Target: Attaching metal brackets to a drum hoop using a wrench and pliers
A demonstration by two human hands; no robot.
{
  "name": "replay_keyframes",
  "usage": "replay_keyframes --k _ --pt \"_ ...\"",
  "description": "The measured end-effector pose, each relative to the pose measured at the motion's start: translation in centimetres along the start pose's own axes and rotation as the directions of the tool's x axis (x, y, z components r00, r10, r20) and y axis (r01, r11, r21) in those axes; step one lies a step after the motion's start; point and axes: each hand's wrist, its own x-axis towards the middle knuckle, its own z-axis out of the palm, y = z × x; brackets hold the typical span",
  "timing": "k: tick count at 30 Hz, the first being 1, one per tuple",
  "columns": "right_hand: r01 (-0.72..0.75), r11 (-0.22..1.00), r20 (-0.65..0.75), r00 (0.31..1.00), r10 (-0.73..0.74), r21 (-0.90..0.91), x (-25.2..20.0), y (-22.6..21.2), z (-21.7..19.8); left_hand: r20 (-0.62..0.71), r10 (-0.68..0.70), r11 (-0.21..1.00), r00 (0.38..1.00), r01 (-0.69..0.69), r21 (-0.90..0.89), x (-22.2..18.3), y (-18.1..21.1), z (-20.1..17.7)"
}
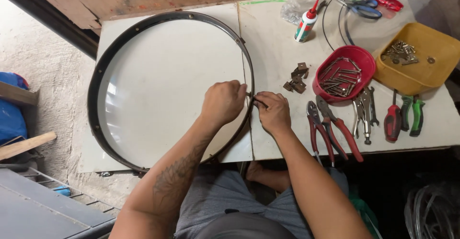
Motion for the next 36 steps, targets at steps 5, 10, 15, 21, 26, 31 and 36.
replay_keyframes --k 5,10,15,21,26,31,36 --pt "0.000 1.000 0.000 1.000 0.000 -0.013 -0.2 0.9 0.7 -0.121 0.106 0.985 0.987 -0.088 0.150 -3.3 0.6 0.0" --pt "0.006 0.999 0.012 1.000 -0.006 -0.042 -0.4 1.5 1.0 -0.126 0.271 0.942 0.954 -0.235 0.241 -6.2 0.0 1.9" --pt "-0.024 0.999 0.007 1.000 0.024 -0.024 -0.2 1.1 0.9 -0.028 0.351 0.867 0.936 -0.314 0.388 -10.3 -2.0 5.1" --pt "-0.005 0.999 0.028 1.000 0.006 -0.038 0.0 0.3 0.2 0.018 0.289 0.909 0.957 -0.280 0.310 -9.8 -1.6 3.7" --pt "0.006 0.998 0.039 0.999 -0.003 -0.065 0.3 0.4 0.4 0.018 0.055 0.987 0.998 -0.057 0.147 -6.8 -0.9 0.9" --pt "0.046 0.997 0.021 0.999 -0.045 -0.060 1.0 0.4 0.6 0.066 0.030 0.994 0.997 -0.037 0.104 -3.3 -0.2 -1.1" --pt "-0.001 1.000 0.044 0.999 0.003 -0.031 0.1 0.4 0.2 0.155 0.004 1.000 0.988 -0.001 -0.020 -1.3 0.5 -1.9"
